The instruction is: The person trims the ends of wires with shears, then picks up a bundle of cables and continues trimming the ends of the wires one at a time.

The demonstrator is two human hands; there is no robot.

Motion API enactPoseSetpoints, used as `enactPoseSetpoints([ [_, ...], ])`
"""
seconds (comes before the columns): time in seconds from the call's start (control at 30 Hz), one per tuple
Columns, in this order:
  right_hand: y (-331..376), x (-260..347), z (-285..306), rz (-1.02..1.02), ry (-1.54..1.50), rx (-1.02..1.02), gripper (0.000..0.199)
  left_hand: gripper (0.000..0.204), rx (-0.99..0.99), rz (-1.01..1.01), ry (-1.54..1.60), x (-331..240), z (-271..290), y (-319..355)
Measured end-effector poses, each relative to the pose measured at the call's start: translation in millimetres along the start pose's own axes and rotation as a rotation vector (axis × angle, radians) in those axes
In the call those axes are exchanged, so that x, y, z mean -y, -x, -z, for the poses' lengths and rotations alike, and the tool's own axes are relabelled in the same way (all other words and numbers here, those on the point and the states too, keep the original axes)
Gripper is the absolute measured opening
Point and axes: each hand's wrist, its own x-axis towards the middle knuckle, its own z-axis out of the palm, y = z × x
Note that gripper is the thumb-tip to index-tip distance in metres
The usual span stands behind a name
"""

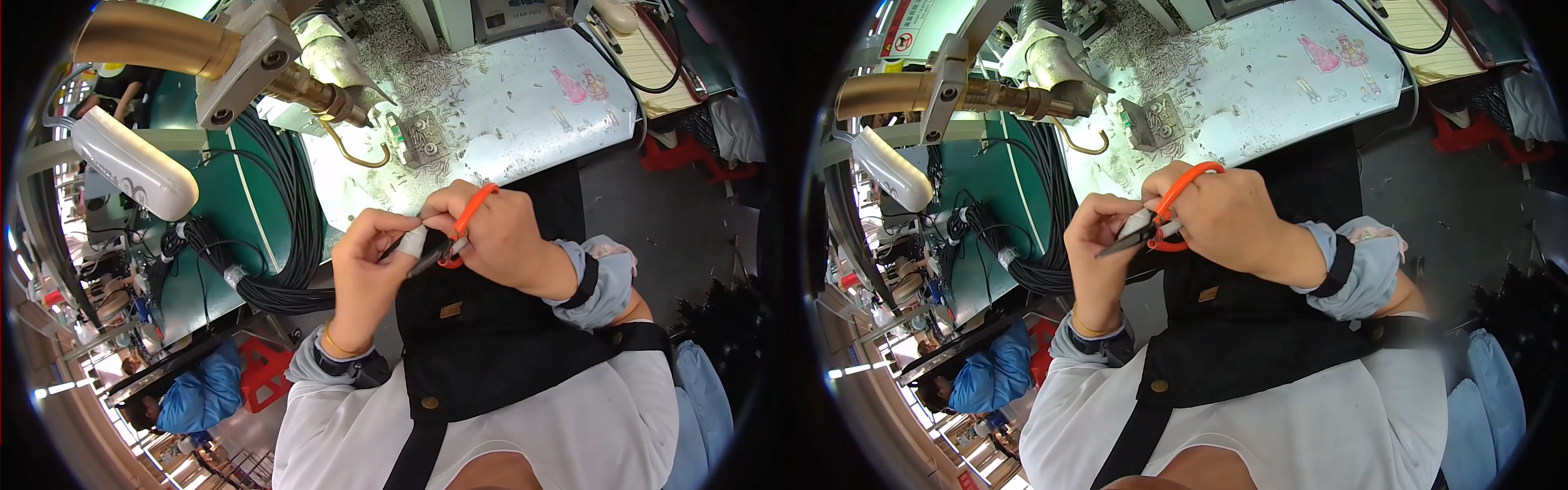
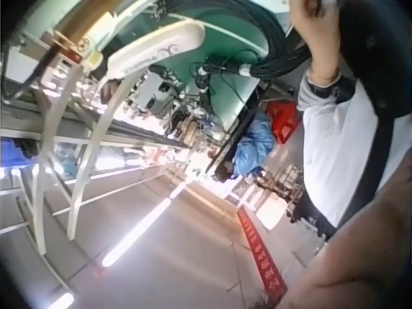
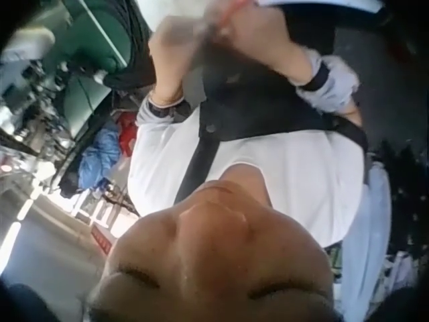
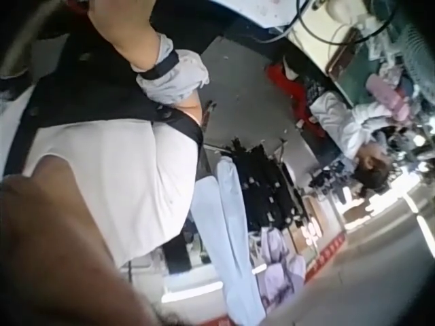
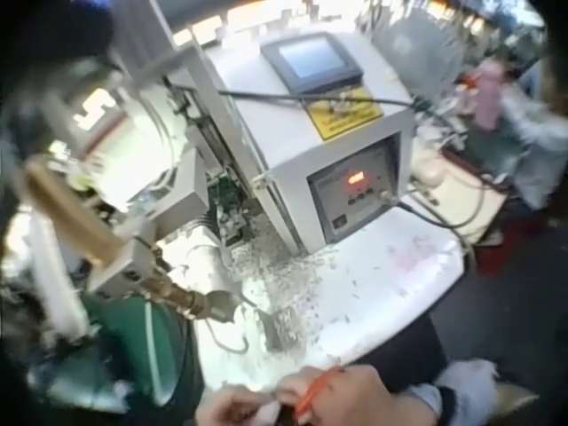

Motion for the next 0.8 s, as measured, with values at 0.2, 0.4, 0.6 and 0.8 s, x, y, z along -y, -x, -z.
enactPoseSetpoints([
  [0.2, -9, 12, 4, -0.816, -1.198, 0.061, 0.007, 0.016, -0.111, -0.343, -0.176, 6, -8, 2],
  [0.4, -7, 18, 5, -0.816, -1.027, 0.085, 0.016, 0.016, -0.141, -0.225, 0.086, 8, -3, 0],
  [0.6, 9, 9, 6, -0.327, -0.155, 0.222, 0.022, 0.017, -0.147, -0.186, 0.224, 6, -3, 1],
  [0.8, 8, 14, 1, -0.436, -0.184, 0.255, 0.026, 0.015, -0.166, -0.198, 0.169, 1, -6, -1],
])
